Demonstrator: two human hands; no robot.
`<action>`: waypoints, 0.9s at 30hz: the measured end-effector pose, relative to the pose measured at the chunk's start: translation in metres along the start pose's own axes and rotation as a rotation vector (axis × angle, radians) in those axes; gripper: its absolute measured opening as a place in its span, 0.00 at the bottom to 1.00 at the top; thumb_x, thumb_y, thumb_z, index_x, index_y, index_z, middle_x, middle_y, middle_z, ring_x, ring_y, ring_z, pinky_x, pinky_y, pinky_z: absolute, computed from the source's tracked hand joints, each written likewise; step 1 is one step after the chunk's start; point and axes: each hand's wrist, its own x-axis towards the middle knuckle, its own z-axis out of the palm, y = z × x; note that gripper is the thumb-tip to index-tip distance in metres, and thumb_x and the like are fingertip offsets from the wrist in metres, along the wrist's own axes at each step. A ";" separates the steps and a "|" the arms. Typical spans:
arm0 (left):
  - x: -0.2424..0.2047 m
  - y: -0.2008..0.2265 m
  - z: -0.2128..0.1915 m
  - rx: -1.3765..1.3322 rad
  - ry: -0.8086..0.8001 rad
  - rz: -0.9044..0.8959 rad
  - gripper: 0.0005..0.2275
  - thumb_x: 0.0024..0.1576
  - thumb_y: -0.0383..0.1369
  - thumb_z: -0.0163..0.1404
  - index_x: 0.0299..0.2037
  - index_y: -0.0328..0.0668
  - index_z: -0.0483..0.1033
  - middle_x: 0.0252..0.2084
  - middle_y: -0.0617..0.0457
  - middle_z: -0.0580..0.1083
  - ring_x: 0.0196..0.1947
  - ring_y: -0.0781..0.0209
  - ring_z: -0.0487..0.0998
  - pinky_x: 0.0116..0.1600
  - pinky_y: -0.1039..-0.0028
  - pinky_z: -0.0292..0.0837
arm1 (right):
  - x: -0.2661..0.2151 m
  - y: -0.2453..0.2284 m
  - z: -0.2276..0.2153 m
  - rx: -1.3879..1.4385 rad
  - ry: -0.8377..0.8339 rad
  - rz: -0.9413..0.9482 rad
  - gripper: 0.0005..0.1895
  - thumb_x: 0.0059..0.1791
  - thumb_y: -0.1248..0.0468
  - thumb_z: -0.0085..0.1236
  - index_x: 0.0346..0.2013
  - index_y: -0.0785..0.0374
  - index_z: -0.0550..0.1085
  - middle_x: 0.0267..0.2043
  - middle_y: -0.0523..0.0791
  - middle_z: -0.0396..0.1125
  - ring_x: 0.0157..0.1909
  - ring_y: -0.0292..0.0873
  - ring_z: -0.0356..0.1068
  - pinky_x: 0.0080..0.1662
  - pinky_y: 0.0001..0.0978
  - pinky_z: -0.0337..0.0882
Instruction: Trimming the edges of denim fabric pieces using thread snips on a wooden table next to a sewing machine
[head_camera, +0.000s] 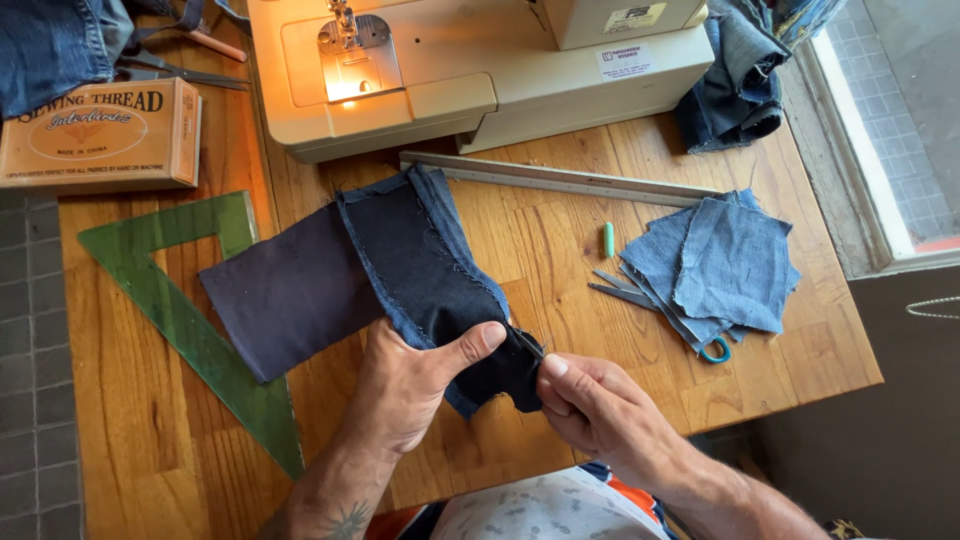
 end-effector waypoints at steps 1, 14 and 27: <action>0.000 -0.001 0.000 0.008 0.003 0.020 0.12 0.53 0.33 0.75 0.44 0.46 0.89 0.44 0.58 0.89 0.45 0.62 0.90 0.59 0.69 0.88 | 0.000 0.001 -0.001 0.020 -0.014 0.001 0.29 0.67 0.44 0.48 0.29 0.57 0.59 0.19 0.39 0.46 0.21 0.34 0.40 0.23 0.32 0.41; -0.003 0.006 0.000 0.071 0.022 -0.039 0.12 0.52 0.35 0.75 0.44 0.45 0.90 0.43 0.58 0.90 0.44 0.63 0.91 0.57 0.70 0.89 | 0.003 -0.004 0.003 0.002 0.019 0.018 0.30 0.66 0.43 0.51 0.28 0.56 0.58 0.20 0.38 0.45 0.21 0.34 0.42 0.24 0.32 0.40; -0.002 0.005 0.000 0.119 0.039 -0.016 0.10 0.52 0.35 0.76 0.40 0.46 0.90 0.40 0.59 0.89 0.42 0.64 0.90 0.55 0.70 0.89 | 0.006 0.001 0.001 -0.054 0.043 -0.002 0.29 0.66 0.43 0.52 0.28 0.56 0.60 0.21 0.38 0.47 0.22 0.33 0.43 0.24 0.30 0.41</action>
